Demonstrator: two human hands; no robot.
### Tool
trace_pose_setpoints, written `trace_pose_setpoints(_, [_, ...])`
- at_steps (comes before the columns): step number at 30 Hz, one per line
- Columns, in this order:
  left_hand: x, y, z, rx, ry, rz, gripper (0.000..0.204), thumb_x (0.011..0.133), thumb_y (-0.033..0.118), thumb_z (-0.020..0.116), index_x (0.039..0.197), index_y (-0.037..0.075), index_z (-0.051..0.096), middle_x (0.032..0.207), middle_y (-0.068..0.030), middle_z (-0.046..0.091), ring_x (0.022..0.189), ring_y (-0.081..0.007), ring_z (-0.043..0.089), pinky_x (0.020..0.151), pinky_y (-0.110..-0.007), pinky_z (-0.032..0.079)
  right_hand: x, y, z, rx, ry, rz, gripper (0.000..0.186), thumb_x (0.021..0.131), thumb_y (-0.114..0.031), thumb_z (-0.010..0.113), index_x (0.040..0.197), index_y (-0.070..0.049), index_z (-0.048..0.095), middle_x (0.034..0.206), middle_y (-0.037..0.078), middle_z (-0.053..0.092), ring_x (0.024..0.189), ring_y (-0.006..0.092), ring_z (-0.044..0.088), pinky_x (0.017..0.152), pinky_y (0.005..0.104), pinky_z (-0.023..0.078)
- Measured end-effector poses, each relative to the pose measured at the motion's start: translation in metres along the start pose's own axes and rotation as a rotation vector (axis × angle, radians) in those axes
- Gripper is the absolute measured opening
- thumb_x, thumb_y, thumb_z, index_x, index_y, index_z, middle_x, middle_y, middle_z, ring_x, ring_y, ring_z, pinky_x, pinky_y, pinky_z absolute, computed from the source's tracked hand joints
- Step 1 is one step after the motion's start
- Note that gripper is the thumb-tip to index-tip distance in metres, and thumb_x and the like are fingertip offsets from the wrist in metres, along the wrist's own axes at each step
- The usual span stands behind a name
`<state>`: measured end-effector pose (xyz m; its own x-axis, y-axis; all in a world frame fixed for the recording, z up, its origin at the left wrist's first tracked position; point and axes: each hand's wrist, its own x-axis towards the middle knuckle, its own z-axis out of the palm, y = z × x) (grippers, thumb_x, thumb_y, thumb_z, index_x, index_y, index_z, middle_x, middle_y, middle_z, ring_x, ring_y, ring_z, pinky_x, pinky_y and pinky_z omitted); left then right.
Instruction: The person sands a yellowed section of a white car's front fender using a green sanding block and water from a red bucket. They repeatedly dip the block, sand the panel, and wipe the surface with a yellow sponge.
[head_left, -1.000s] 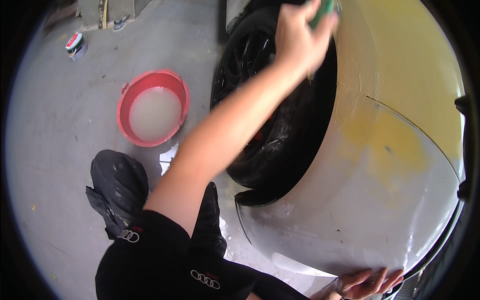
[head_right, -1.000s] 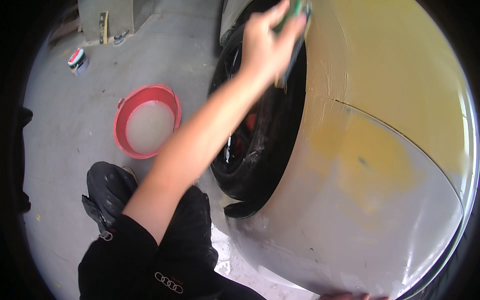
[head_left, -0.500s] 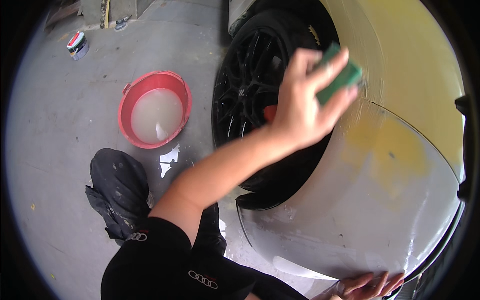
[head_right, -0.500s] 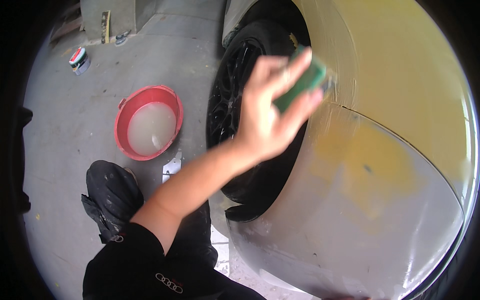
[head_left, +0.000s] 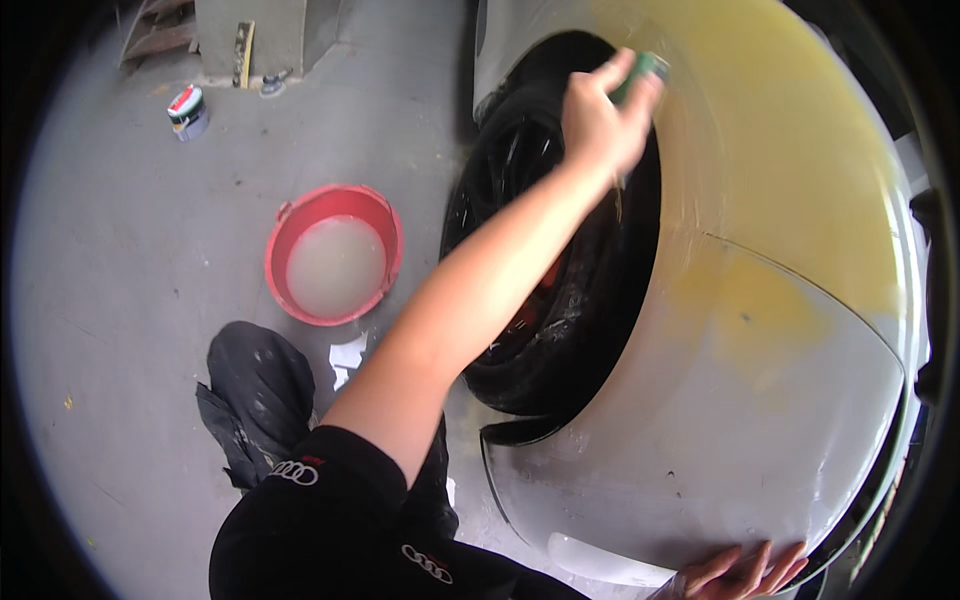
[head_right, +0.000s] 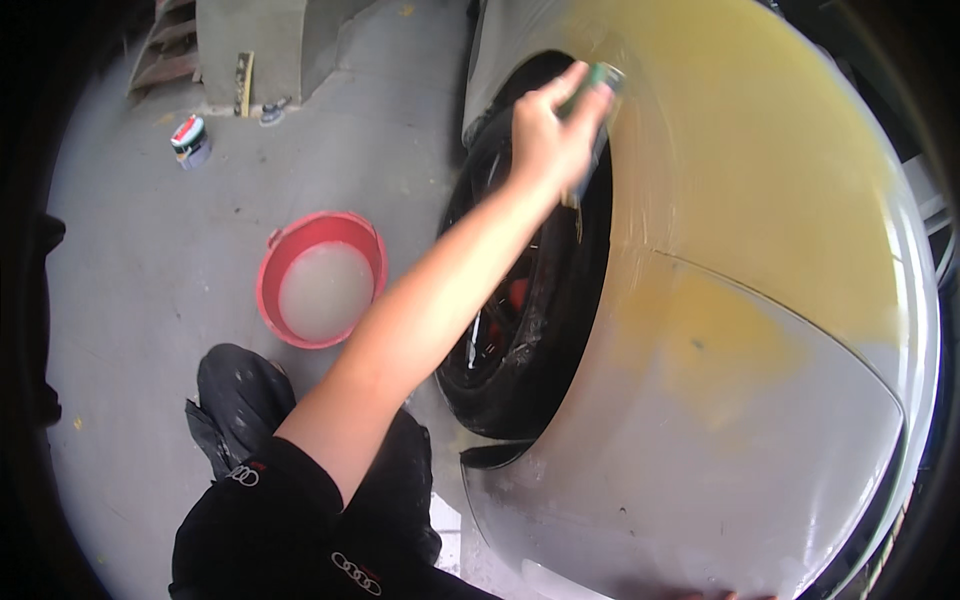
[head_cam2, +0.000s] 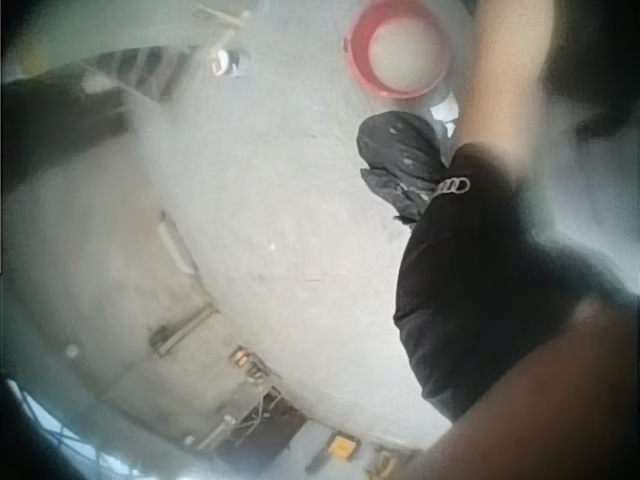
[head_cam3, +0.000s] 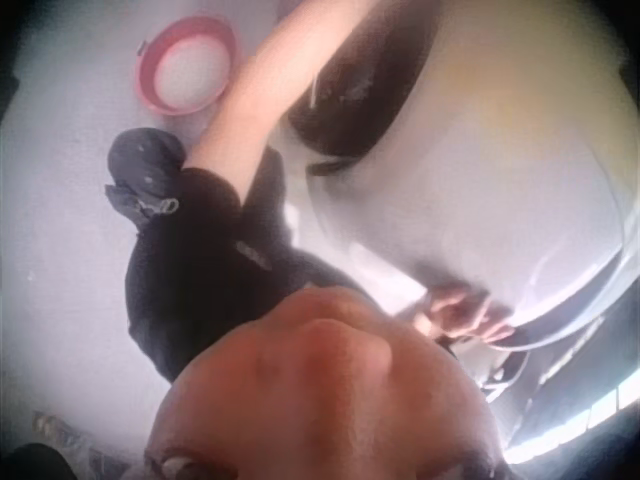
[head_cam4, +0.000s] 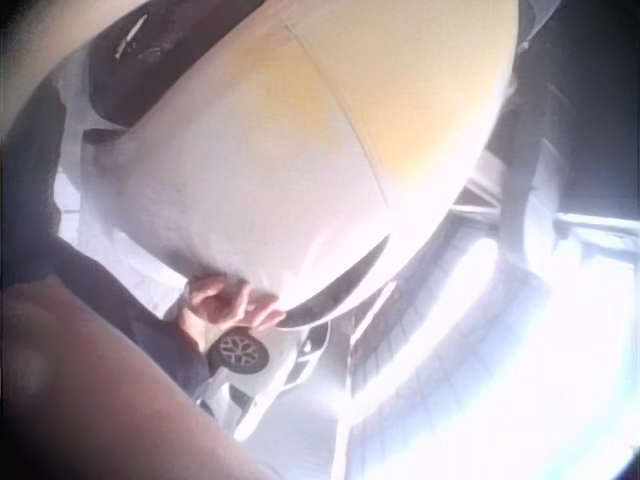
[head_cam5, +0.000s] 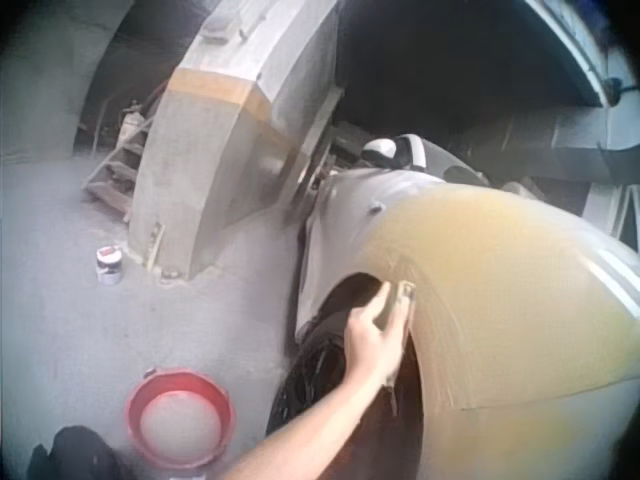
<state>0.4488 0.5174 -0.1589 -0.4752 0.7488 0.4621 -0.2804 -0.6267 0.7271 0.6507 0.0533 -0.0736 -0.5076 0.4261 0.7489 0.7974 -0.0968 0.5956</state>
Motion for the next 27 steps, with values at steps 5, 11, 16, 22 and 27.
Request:
trace_pose_setpoints(5, [-0.031,-0.003,-0.01,-0.014,-0.037,-0.015,0.058,0.098,0.024,0.081,0.146,-0.004,0.064,0.119,-0.0179,0.076,0.11,-0.0209,0.07,0.107,-0.038,0.051,0.005,0.007,-0.005,0.024,0.028,-0.053,0.039,0.101,-0.039,0.069,0.129,-0.012,0.076,0.157,0.02,0.058,0.154,0.0389,0.043,0.13,0.0594,0.023])
trace_pose_setpoints(11, [0.015,0.014,0.0,-0.167,-0.043,-0.018,0.05,0.097,0.027,0.08,0.136,-0.003,0.071,0.121,-0.0238,0.077,0.109,-0.0269,0.075,0.101,-0.04,0.055,-0.004,0.007,-0.008,0.031,-0.007,-0.056,0.039,0.101,-0.039,0.069,0.128,-0.011,0.075,0.16,0.021,0.055,0.158,0.0389,0.035,0.13,0.0598,0.018])
trace_pose_setpoints(16, [-0.029,0.015,-0.012,0.12,-0.044,0.106,0.057,0.097,0.028,0.082,0.146,0.003,0.066,0.115,-0.0187,0.07,0.106,-0.0234,0.069,0.093,-0.037,0.056,-0.014,0.006,-0.008,-0.039,-0.202,0.155,0.036,0.101,-0.036,0.069,0.125,-0.01,0.073,0.164,0.021,0.05,0.161,0.0376,0.03,0.131,0.0595,0.014])
trace_pose_setpoints(22, [-0.049,0.044,-0.013,0.088,-0.123,0.189,0.059,0.097,0.017,0.081,0.151,0.001,0.061,0.121,-0.0186,0.073,0.11,-0.0222,0.069,0.097,-0.037,0.056,-0.006,0.015,-0.02,0.05,-0.051,-0.104,0.035,0.1,-0.035,0.069,0.123,-0.009,0.072,0.163,0.022,0.05,0.162,0.0377,0.028,0.131,0.0607,0.015])
trace_pose_setpoints(27, [-0.029,0.057,-0.001,-0.038,-0.103,0.224,0.06,0.095,0.016,0.084,0.147,-0.004,0.063,0.128,-0.0238,0.069,0.113,-0.023,0.07,0.097,-0.037,0.057,-0.002,0.01,-0.029,-0.086,-0.068,0.042,0.035,0.105,-0.021,0.06,0.134,-0.003,0.07,0.157,0.028,0.055,0.151,0.0495,0.043,0.127,0.0676,0.027])
